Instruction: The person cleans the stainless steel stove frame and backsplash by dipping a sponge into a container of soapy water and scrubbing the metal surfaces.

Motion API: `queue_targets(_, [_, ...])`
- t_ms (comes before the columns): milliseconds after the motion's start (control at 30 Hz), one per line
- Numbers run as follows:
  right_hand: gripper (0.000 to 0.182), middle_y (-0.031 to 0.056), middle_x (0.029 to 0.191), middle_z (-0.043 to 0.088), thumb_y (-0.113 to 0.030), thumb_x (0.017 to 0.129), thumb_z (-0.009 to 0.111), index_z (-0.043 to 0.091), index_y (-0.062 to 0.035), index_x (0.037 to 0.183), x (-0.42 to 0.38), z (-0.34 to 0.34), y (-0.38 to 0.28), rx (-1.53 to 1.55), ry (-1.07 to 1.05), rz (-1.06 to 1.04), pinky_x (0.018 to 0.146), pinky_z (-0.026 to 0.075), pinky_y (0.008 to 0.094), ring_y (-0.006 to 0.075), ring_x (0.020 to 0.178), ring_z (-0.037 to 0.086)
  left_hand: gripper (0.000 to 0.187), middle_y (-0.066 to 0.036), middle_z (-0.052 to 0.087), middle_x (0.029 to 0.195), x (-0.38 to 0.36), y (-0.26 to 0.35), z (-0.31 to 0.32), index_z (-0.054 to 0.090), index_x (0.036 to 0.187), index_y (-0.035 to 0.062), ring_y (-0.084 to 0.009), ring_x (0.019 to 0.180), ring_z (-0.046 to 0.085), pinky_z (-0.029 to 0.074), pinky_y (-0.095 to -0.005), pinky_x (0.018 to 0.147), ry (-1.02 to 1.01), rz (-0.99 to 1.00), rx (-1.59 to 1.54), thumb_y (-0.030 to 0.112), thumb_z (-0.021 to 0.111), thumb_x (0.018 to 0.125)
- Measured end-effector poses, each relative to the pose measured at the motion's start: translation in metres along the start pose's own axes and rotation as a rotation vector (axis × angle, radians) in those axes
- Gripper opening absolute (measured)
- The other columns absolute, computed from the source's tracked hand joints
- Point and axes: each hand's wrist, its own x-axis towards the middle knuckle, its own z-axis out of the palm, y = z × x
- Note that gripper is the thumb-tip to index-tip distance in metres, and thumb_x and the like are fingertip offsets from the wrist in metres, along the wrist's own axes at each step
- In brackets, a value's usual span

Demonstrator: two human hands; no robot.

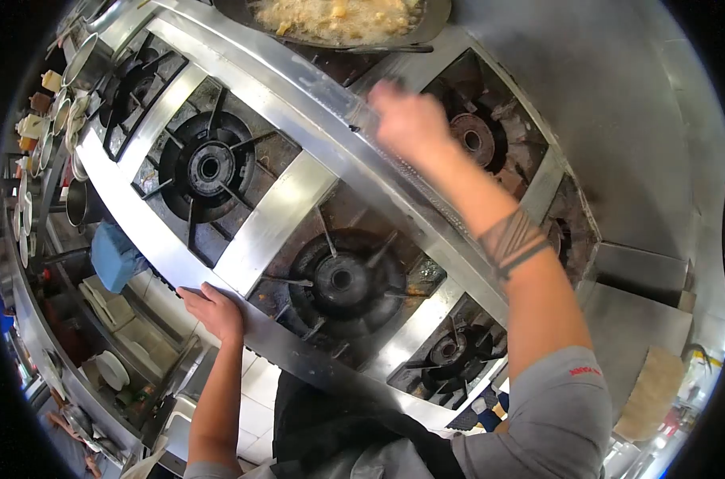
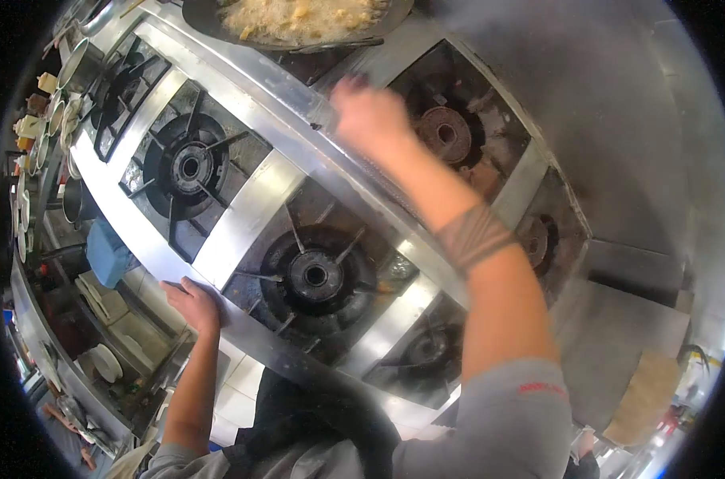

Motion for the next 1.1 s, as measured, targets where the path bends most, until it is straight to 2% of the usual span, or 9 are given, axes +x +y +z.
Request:
queue_targets(133, [0.025, 0.0227, 0.099, 0.077, -0.017, 0.088, 0.058, 0.074, -0.0042, 0.102, 0.072, 0.001, 0.08, -0.025, 0.248, 0.183, 0.081, 0.063, 0.0497, 0.0379, 0.09, 0.077, 0.07, -0.034, 0.035, 0.161, 0.004, -0.022, 0.011, 0.023, 0.163, -0.0066, -0.0483, 0.147, 0.036, 0.032, -0.0507, 0.122, 0.055, 0.1, 0.02, 0.036, 0.044, 0.111])
queue_targets(233, [0.032, 0.024, 0.113, 0.076, -0.016, 0.087, 0.061, 0.074, 0.0002, 0.111, 0.024, 0.01, -0.005, -0.062, 0.073, 0.14, 0.082, 0.064, 0.0476, 0.0381, 0.096, 0.077, 0.07, -0.033, 0.035, 0.16, 0.001, -0.006, 0.006, 0.023, 0.162, -0.0071, -0.0484, 0.147, 0.037, 0.033, -0.0506, 0.122, 0.043, 0.044, 0.007, 0.036, 0.044, 0.111])
queue_targets(300, [0.05, 0.0272, 0.11, 0.075, -0.014, 0.089, 0.061, 0.062, 0.0177, 0.128, -0.017, 0.047, -0.051, -0.061, 0.509, -0.179, 0.089, 0.062, 0.0514, 0.0415, 0.099, 0.076, 0.07, -0.034, 0.035, 0.16, 0.0, -0.001, 0.005, 0.023, 0.162, -0.0072, -0.0485, 0.147, 0.038, 0.033, -0.0506, 0.122, 0.026, 0.025, 0.011, 0.036, 0.044, 0.111])
queue_targets(333, [0.046, 0.0278, 0.112, 0.074, -0.014, 0.089, 0.06, 0.064, 0.0124, 0.127, -0.022, 0.049, -0.062, -0.011, 0.6, -0.232, 0.09, 0.062, 0.0514, 0.043, 0.098, 0.075, 0.07, -0.034, 0.035, 0.16, 0.002, -0.001, 0.003, 0.023, 0.162, -0.0073, -0.0487, 0.146, 0.038, 0.033, -0.0506, 0.122, 0.019, 0.012, 0.029, 0.036, 0.043, 0.111])
queue_targets(467, [0.039, 0.0206, 0.099, 0.076, -0.015, 0.084, 0.064, 0.068, -0.0039, 0.121, 0.017, 0.008, -0.016, 0.145, 0.199, 0.156, 0.075, 0.061, 0.055, 0.0423, 0.087, 0.075, 0.071, -0.034, 0.035, 0.16, 0.0, -0.004, 0.004, 0.022, 0.162, -0.0075, -0.0489, 0.147, 0.038, 0.033, -0.051, 0.122, 0.018, 0.016, 0.029, 0.037, 0.043, 0.111])
queue_targets(600, [0.042, 0.0225, 0.11, 0.075, -0.017, 0.083, 0.066, 0.069, 0.0069, 0.118, 0.016, 0.038, -0.051, -0.079, 0.43, 0.218, 0.075, 0.063, 0.0517, 0.0405, 0.094, 0.076, 0.073, -0.034, 0.038, 0.158, 0.002, -0.003, 0.006, 0.023, 0.162, -0.0073, -0.0489, 0.145, 0.039, 0.036, -0.0527, 0.119, 0.025, 0.042, 0.032, 0.039, 0.043, 0.11])
queue_targets(733, [0.03, 0.0213, 0.128, 0.072, -0.004, 0.089, 0.058, 0.07, 0.0029, 0.116, -0.084, 0.048, -0.057, 0.273, 0.607, -0.038, 0.112, 0.051, 0.0449, 0.035, 0.122, 0.069, 0.073, -0.034, 0.039, 0.157, -0.001, -0.001, 0.003, 0.022, 0.163, -0.0054, -0.0496, 0.142, 0.043, 0.039, -0.0538, 0.117, 0.015, 0.009, 0.07, 0.04, 0.044, 0.11])
queue_targets(933, [0.042, 0.0188, 0.132, 0.069, 0.007, 0.081, 0.063, 0.069, 0.0012, 0.122, -0.323, 0.059, 0.024, 0.322, 0.554, 0.436, 0.111, 0.05, 0.0463, 0.0359, 0.125, 0.065, 0.073, -0.034, 0.041, 0.154, -0.001, 0.01, 0.0, 0.022, 0.163, -0.0052, -0.0505, 0.138, 0.046, 0.043, -0.0571, 0.113, 0.012, -0.038, 0.125, 0.041, 0.042, 0.109])
queue_targets(1100, [0.038, 0.0182, 0.124, 0.068, -0.002, 0.088, 0.067, 0.066, 0.0005, 0.126, -0.234, 0.046, -0.034, 0.214, 0.662, 0.471, 0.101, 0.054, 0.0462, 0.037, 0.122, 0.063, 0.075, -0.038, 0.044, 0.149, -0.007, 0.014, -0.002, 0.022, 0.161, -0.0093, -0.0514, 0.132, 0.051, 0.046, -0.0577, 0.11, 0.033, -0.028, 0.138, 0.042, 0.038, 0.109])
